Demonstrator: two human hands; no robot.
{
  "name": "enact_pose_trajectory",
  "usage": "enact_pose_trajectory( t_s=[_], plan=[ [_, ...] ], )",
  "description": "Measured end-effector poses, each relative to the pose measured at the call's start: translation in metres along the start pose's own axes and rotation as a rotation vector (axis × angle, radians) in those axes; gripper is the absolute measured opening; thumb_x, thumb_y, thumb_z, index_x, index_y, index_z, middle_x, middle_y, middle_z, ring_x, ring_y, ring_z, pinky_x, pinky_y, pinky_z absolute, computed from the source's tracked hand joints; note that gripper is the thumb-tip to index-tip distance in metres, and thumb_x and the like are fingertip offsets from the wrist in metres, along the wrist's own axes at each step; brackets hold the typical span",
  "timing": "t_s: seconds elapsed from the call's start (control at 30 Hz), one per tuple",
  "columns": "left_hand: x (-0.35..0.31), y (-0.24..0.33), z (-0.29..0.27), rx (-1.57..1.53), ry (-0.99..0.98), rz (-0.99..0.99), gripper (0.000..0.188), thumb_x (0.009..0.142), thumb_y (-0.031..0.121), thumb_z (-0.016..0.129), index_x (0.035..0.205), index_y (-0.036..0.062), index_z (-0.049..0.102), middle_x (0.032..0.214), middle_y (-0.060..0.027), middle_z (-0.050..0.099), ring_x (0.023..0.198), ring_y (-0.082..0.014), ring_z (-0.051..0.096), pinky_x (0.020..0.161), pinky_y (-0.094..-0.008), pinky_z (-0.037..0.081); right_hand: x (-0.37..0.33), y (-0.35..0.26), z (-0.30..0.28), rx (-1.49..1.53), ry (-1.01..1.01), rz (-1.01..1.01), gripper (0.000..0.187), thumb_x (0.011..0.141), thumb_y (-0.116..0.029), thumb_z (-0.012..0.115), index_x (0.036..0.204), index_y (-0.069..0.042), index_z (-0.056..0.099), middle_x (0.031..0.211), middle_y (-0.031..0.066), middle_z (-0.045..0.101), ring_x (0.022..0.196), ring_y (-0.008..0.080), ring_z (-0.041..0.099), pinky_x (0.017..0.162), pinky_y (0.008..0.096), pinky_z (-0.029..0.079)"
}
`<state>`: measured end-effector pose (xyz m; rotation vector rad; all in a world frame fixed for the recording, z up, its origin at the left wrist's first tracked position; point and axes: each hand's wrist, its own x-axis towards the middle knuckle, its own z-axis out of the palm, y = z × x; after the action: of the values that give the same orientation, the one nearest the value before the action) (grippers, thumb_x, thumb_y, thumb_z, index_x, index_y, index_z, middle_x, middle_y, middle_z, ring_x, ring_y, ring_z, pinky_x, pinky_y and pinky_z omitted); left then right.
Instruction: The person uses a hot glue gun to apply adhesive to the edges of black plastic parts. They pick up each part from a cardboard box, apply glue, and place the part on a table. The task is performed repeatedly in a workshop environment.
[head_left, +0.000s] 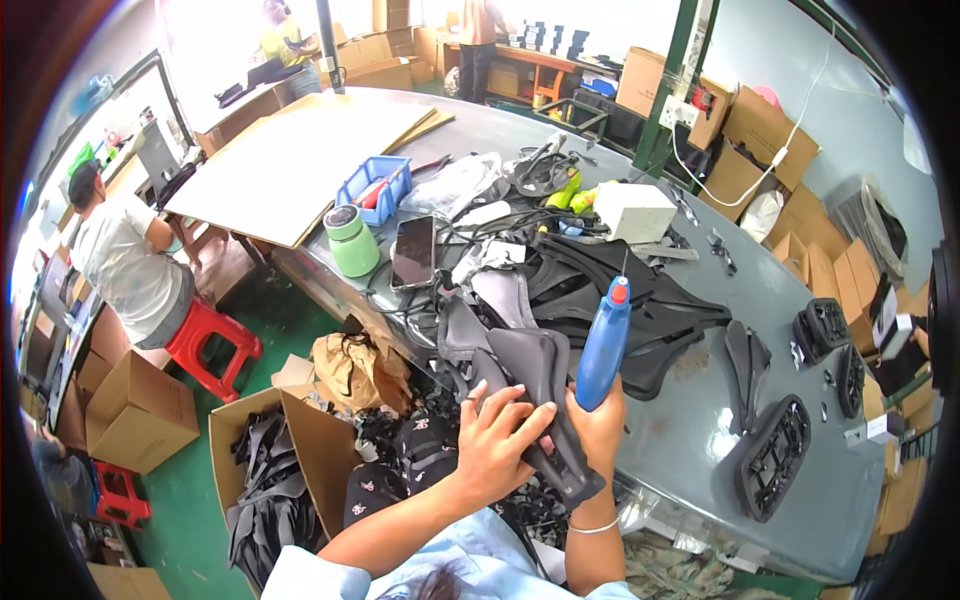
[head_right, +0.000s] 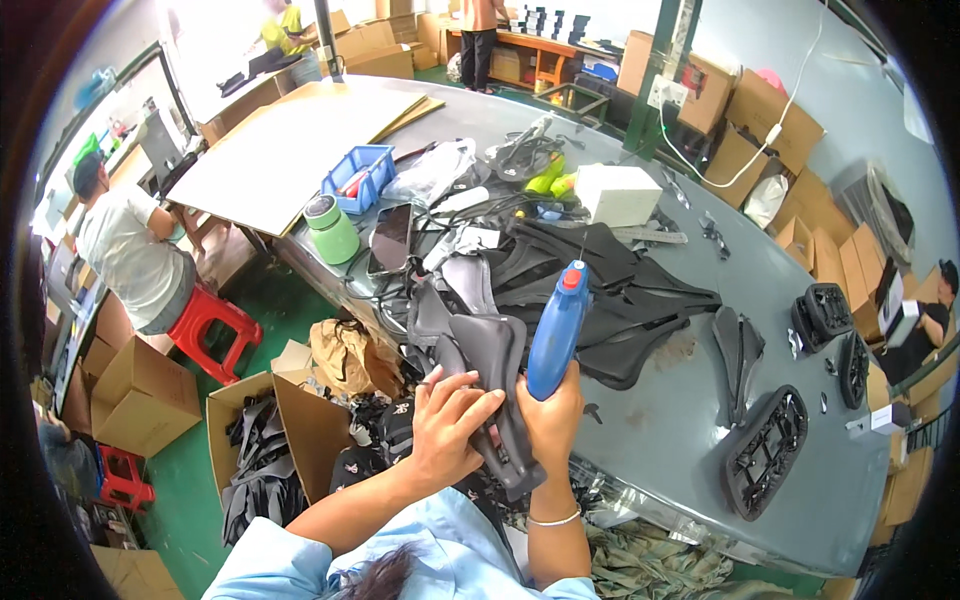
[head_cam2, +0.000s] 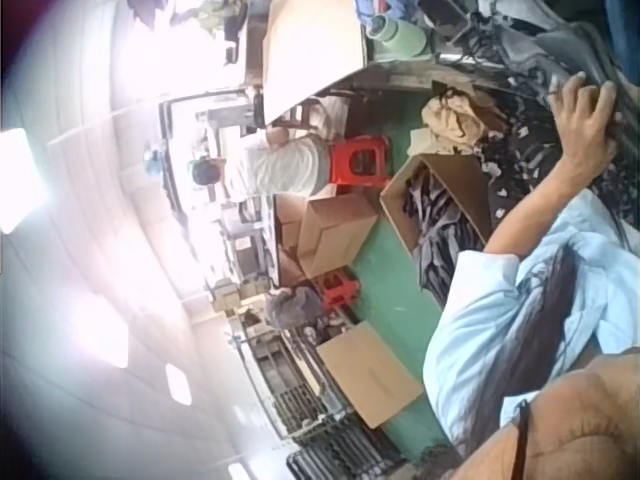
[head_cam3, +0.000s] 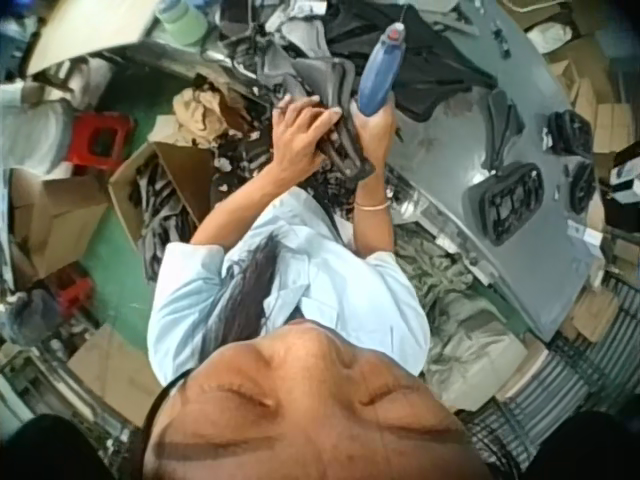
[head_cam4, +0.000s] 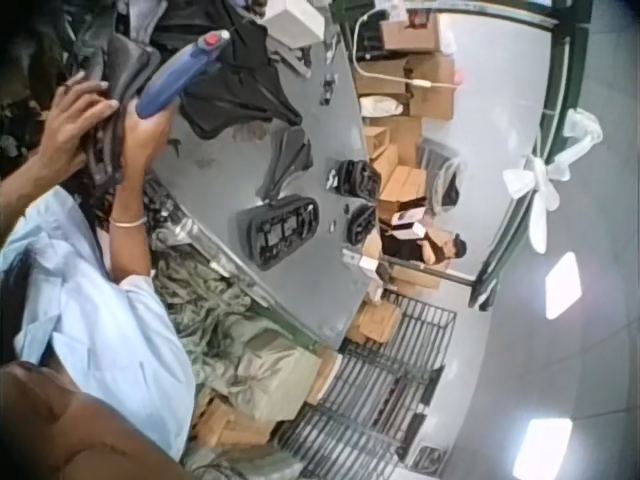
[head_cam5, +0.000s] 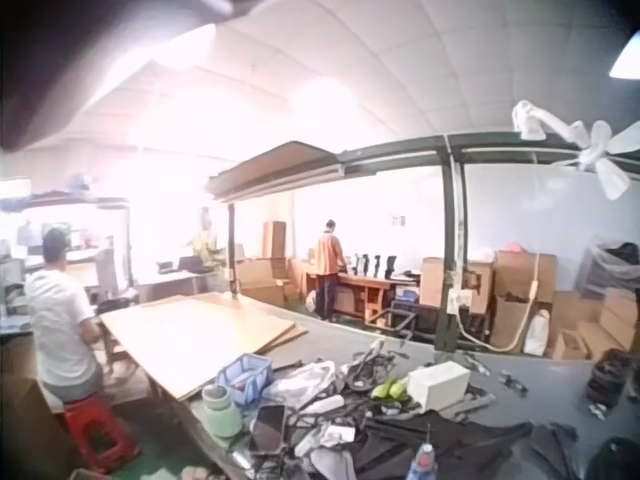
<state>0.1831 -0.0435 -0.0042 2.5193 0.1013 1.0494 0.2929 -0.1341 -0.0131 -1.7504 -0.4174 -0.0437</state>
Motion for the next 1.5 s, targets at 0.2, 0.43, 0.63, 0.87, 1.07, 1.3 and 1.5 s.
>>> enact_pose_trajectory(
  t_s=[0.2,0.43,0.63,0.87,1.07,1.3,1.5],
  plan=[
    [0.023,-0.025,-0.033,-0.213,0.312,-0.253,0.025,0.078,0.018,0.063,0.099,0.0052,0.061,0.091,-0.0063,0.062,0.090,-0.0215,0.057,0.087,-0.0393,0.037,-0.001,0.001,-0.001,0.137,0.045,0.220,0.034,0.069,-0.003,0.065,0.101,0.000,0.052,0.084,0.0057,0.058,0.070,0.0114,0.055,0.067,0.0261,0.046],
    [0.048,-0.079,-0.126,-1.405,0.876,-0.804,0.028,0.092,0.031,0.054,0.088,0.0036,0.052,0.073,-0.0078,0.056,0.078,-0.0230,0.058,0.078,-0.0372,0.048,0.009,0.030,-0.038,0.431,0.254,0.303,0.029,0.069,-0.003,0.067,0.094,0.000,0.053,0.082,0.0065,0.055,0.064,0.0166,0.057,0.062,0.0299,0.049],
    [0.001,-0.080,-0.112,-1.676,0.856,-0.961,0.032,0.092,0.035,0.053,0.096,0.0032,0.053,0.084,-0.0075,0.056,0.089,-0.0238,0.056,0.087,-0.0382,0.047,0.011,0.025,-0.057,0.478,0.476,0.248,0.020,0.077,-0.012,0.067,0.088,-0.002,0.055,0.077,0.0046,0.055,0.063,0.0137,0.055,0.061,0.0271,0.048],
    [-0.029,-0.040,-0.074,-1.715,0.804,-0.887,0.042,0.096,0.041,0.041,0.097,0.0031,0.057,0.092,-0.0069,0.061,0.101,-0.0240,0.056,0.096,-0.0400,0.041,-0.060,-0.026,-0.018,0.570,-0.063,0.260,0.026,0.074,-0.008,0.072,0.092,0.000,0.056,0.084,0.0085,0.061,0.071,0.0141,0.060,0.066,0.0264,0.050],
    [-0.069,-0.006,-0.062,-1.692,0.644,-0.989,0.036,0.095,0.043,0.041,0.094,0.0112,0.059,0.092,-0.0099,0.064,0.105,-0.0291,0.055,0.100,-0.0445,0.037,-0.067,-0.055,0.017,0.377,-0.271,0.190,0.027,0.069,0.003,0.072,0.091,0.001,0.057,0.082,0.0056,0.062,0.068,0.0099,0.058,0.064,0.0232,0.047],
    [-0.095,-0.016,-0.080,-1.820,0.894,-1.002,0.031,0.093,0.043,0.046,0.092,0.0151,0.059,0.095,-0.0103,0.065,0.107,-0.0287,0.055,0.099,-0.0463,0.039,-0.078,-0.054,0.022,0.130,-0.295,0.077,0.041,0.064,-0.016,0.084,0.086,-0.002,0.052,0.070,0.0022,0.058,0.062,0.0094,0.055,0.059,0.0241,0.046],
    [-0.095,-0.004,-0.091,-1.679,0.544,-1.306,0.055,0.091,0.056,0.037,0.106,0.0066,0.057,0.100,-0.0125,0.063,0.103,-0.0284,0.058,0.092,-0.0450,0.046,-0.083,-0.059,0.025,0.164,-0.360,0.110,0.038,0.066,-0.011,0.078,0.093,0.000,0.054,0.072,0.0007,0.054,0.064,0.0096,0.050,0.060,0.0257,0.044]
  ],
)
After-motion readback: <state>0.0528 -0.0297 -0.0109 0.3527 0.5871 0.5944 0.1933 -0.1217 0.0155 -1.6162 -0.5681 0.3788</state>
